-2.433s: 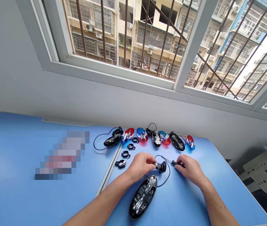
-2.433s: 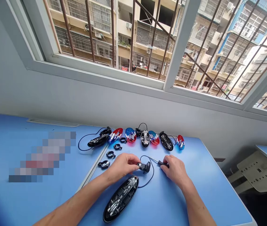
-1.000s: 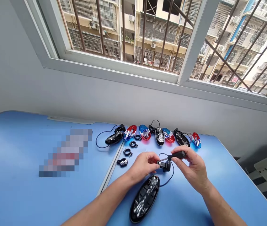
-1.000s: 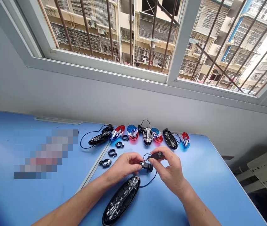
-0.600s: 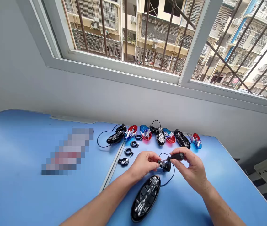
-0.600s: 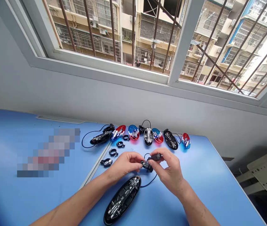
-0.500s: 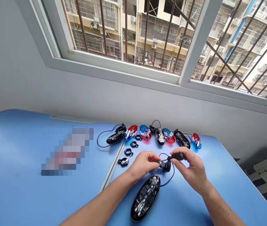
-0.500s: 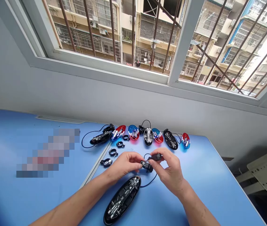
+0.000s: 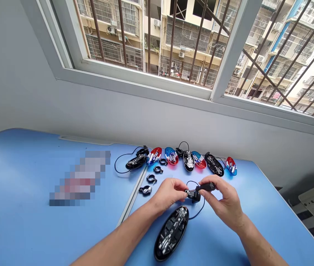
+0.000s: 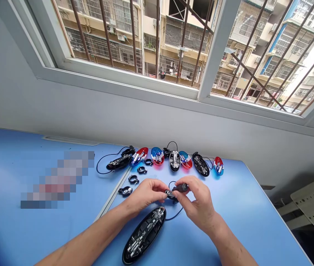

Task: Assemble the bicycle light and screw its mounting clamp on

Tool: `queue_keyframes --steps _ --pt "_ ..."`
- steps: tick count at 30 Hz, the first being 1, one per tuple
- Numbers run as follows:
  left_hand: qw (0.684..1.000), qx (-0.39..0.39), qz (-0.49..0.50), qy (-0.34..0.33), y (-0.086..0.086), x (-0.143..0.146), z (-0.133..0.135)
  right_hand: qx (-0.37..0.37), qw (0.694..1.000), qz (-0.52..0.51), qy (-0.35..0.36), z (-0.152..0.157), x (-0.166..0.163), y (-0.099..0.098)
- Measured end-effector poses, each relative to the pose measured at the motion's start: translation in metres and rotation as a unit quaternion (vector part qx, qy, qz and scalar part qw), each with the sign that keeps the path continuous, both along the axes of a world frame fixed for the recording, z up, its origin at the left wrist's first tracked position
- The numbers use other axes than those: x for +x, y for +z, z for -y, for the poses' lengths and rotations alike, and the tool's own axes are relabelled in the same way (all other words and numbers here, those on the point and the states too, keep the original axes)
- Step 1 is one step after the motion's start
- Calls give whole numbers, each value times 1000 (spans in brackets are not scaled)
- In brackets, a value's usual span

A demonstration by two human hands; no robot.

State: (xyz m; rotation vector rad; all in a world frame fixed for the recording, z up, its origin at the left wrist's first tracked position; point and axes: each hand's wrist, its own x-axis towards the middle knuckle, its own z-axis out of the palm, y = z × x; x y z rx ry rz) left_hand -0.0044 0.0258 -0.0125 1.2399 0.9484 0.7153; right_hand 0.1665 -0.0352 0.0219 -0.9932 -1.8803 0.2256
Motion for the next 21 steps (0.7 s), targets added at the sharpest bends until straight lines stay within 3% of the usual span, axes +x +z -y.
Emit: queue_keyframes --steps 14,21 --pt "1000 13 -9 -15 0 -2 -1 32 999 28 3 1 -2 -1" --pt "999 15 -23 -33 -5 -4 -5 -28 998 -37 -45 -6 0 -5"
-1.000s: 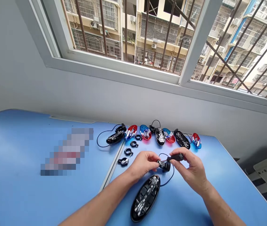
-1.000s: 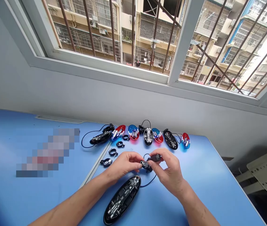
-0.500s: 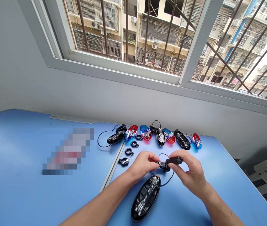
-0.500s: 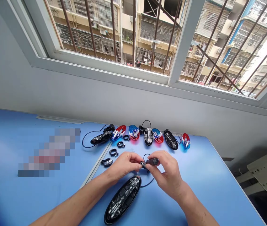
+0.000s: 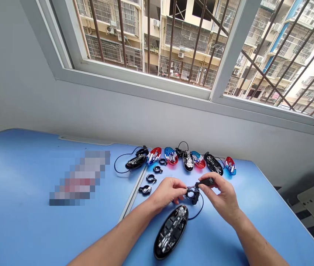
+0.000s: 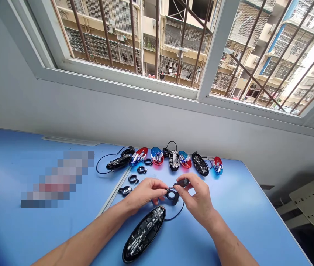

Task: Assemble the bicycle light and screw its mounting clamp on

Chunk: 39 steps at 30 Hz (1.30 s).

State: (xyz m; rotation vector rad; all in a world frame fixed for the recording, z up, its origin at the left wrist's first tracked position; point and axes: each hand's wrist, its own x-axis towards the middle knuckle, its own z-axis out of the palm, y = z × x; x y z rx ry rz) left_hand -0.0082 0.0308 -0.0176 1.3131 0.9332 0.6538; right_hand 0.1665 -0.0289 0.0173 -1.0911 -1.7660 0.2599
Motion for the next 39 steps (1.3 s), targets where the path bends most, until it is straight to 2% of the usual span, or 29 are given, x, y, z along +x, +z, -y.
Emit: queue_keyframes --steps 12,20,31,33,39 --pt "1000 10 -12 -17 1 1 0 -31 998 -44 -20 -2 0 -1" --pt "998 34 -14 -52 0 -1 -2 -39 997 -56 -24 -3 2 0" --pt "980 174 -66 -75 -4 -5 -4 -53 997 -57 -12 -5 2 -1" --pt "981 164 -74 -72 -6 -3 -4 -54 997 -59 -12 -6 2 -3" --pt "993 71 -76 -53 -7 3 -2 -43 997 -55 -13 -8 -2 -9"
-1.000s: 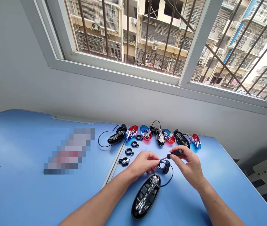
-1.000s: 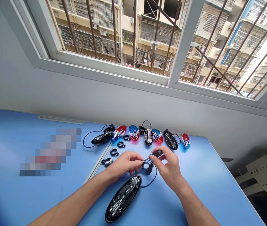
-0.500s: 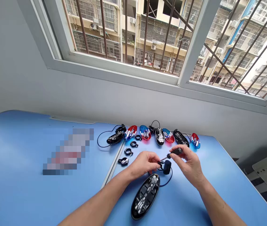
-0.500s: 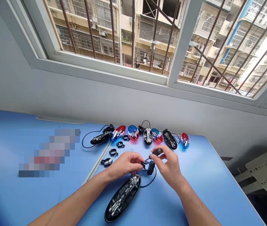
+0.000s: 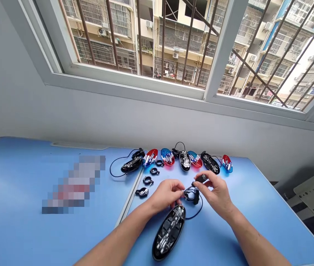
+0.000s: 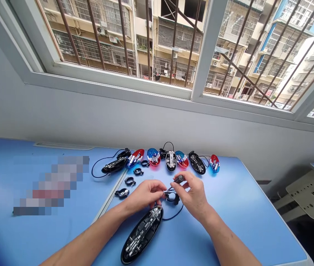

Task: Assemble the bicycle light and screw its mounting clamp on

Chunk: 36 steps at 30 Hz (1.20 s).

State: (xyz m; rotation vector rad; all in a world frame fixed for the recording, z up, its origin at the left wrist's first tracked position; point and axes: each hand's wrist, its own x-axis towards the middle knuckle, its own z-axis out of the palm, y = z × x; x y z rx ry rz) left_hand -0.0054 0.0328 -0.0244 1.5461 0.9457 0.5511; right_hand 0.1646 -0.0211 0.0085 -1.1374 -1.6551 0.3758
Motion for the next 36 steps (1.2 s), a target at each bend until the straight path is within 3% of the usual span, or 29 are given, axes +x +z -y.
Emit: queue_keyframes --steps 7,24,36 --pt "1000 -7 -15 1 8 2 3 12 1000 16 6 0 -5 -5" --pt "997 47 -68 11 1 5 4 19 998 35 45 5 -7 -6" --pt "986 106 -130 -2 5 7 9 32 999 24 22 10 0 9"
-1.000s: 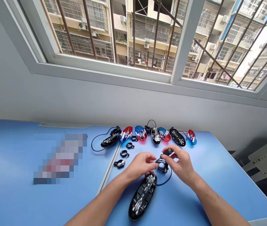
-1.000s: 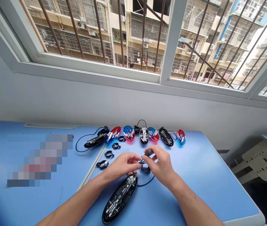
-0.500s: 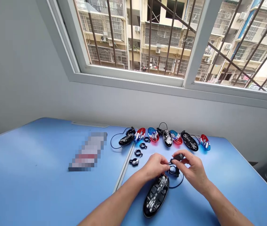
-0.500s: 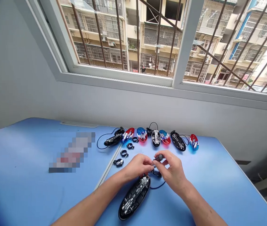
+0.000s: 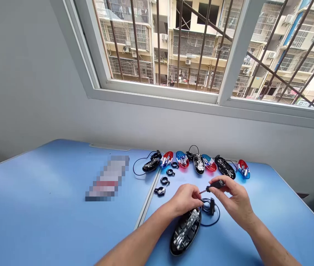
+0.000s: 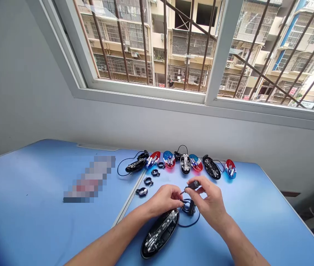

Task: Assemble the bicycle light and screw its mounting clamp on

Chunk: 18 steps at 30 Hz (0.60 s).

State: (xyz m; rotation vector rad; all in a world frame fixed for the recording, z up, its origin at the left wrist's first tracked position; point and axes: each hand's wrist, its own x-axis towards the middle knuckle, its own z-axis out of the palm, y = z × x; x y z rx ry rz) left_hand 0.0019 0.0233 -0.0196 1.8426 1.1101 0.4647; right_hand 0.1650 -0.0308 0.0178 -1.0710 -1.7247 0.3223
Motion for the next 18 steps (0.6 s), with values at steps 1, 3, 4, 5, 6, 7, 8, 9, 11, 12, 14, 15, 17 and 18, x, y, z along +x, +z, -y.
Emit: queue_keyframes --steps 1,3,4,5,6,7,8,9,11,12,14,15,17,18 --pt "1000 2 -5 -1 0 0 0 2 1000 1 1 0 0 0" --pt "1000 6 -16 -7 2 -1 -1 2 1000 0 3 0 1 1" --pt "1000 8 -23 -13 3 -1 -2 1 1000 -1 3 0 2 1" --pt "999 10 -28 -20 4 -1 -3 1 1000 -3 1 0 3 2" --pt "999 11 -34 -28 5 -1 -4 2 1000 -6 -3 0 4 3" --pt "999 11 -38 -37 6 -1 -5 3 1000 -8 -8 0 4 4" --pt "998 12 -41 -45 6 0 -6 6 1000 -11 -12 0 5 5" --pt "998 13 -45 -52 6 0 -8 9 1000 -13 -16 0 6 6" --pt "996 18 -50 -66 6 2 -10 12 1000 -19 -19 0 7 7" --pt "996 23 -53 -72 6 2 -11 12 1000 -23 -18 0 7 8" --pt "995 35 -54 -83 6 3 -11 7 999 -32 -16 0 8 9" --pt "994 41 -53 -88 6 3 -11 3 999 -37 -15 0 9 10" --pt "993 50 -49 -96 7 2 -10 -8 999 -47 -14 -1 11 11" --pt "993 54 -46 -99 7 2 -9 -14 998 -51 -15 -1 12 12"
